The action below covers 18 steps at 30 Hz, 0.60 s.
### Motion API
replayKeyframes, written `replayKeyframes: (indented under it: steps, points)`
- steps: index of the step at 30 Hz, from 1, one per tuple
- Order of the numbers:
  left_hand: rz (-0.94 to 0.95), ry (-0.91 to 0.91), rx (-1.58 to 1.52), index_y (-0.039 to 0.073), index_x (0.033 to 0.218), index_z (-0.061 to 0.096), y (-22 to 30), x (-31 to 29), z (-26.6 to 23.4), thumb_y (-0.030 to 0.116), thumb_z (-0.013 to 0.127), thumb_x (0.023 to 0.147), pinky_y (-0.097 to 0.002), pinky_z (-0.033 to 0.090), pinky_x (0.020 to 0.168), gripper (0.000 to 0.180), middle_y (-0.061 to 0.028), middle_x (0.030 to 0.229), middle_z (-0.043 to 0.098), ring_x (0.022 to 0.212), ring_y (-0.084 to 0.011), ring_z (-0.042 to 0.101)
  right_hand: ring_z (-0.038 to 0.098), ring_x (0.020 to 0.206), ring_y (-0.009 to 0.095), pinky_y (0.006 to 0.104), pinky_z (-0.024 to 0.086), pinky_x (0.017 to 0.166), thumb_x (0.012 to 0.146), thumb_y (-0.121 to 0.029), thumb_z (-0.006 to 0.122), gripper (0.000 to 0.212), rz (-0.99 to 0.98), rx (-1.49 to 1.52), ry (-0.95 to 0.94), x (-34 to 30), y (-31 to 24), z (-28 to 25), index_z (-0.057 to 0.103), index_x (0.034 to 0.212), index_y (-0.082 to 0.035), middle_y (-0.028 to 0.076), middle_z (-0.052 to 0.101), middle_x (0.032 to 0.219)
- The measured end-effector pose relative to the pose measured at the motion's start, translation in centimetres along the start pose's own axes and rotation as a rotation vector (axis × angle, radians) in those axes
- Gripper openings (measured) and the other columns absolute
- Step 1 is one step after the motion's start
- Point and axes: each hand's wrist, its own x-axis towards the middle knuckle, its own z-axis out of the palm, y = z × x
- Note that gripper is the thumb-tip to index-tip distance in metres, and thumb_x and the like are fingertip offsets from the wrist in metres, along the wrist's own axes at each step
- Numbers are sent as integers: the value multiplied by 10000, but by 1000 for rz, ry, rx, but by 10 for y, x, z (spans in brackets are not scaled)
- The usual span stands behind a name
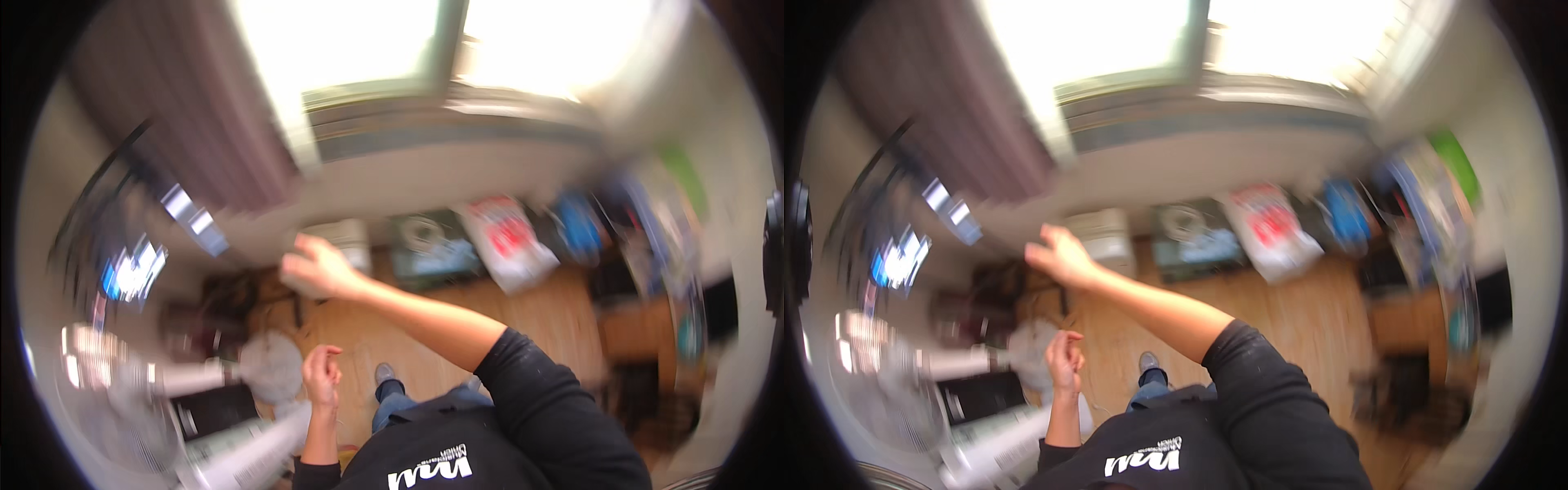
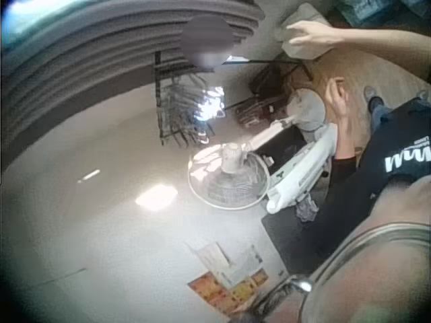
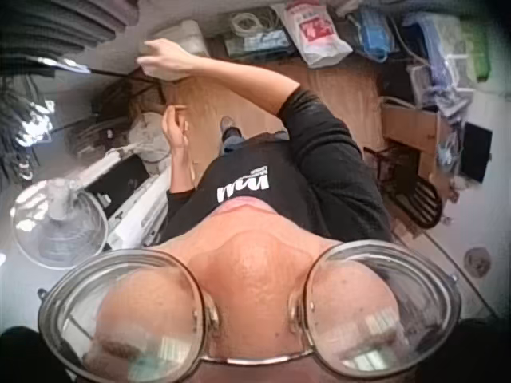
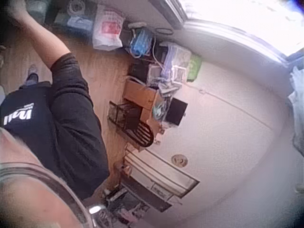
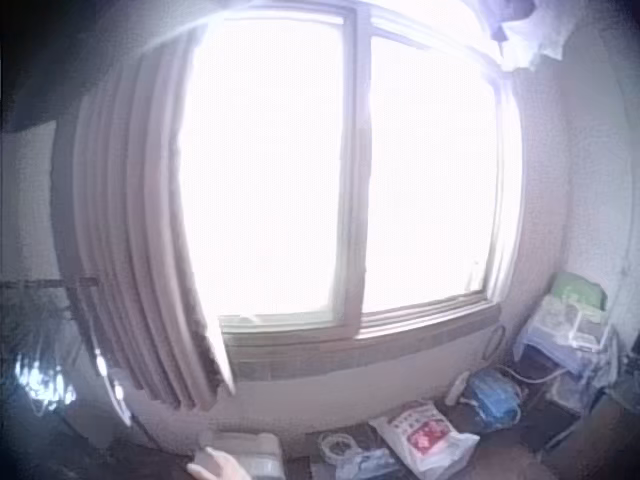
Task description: The person repeatedly picks up small garments from a basin, places each on a hanger, and hangs them on a window-mounted drying rack. The items include light-colored undergarments and socks. The person handles each item one at a time and returns to the basin for the next piece.
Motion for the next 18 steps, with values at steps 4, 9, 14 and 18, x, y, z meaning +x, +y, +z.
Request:
replayKeyframes:
  steps: [4,9,14,18]
  points:
    - [-16,-427,258,14,793,574,-28,7,84,264,442,946,-188,207,331,321,58,433,285,347,-22,211,428,1189,291,500,315,946,808,-451,563,607,394,-700,41,-228,97,-121,437,1285,-95,153,465,1260]
    - [-65,-925,532,48,792,581,-96,-52,283,270,457,942,-207,168,343,296,72,443,276,357,-23,209,599,883,277,390,469,764,719,-272,617,347,1142,-352,940,-616,156,-273,630,992,-58,125,635,981]
    - [12,-1293,603,23,1066,559,-175,-155,466,147,475,924,-185,247,428,207,48,536,392,459,-28,329,572,895,156,260,450,817,846,-119,546,234,877,-254,2273,-908,11,-263,571,1059,-24,84,603,1014]
    - [-53,-1492,674,17,1106,536,-232,-211,548,151,496,913,-186,313,485,238,19,585,441,517,-47,395,560,937,158,292,440,859,864,-91,491,187,1106,-243,2528,-1032,38,-173,563,1030,-43,65,596,1015]
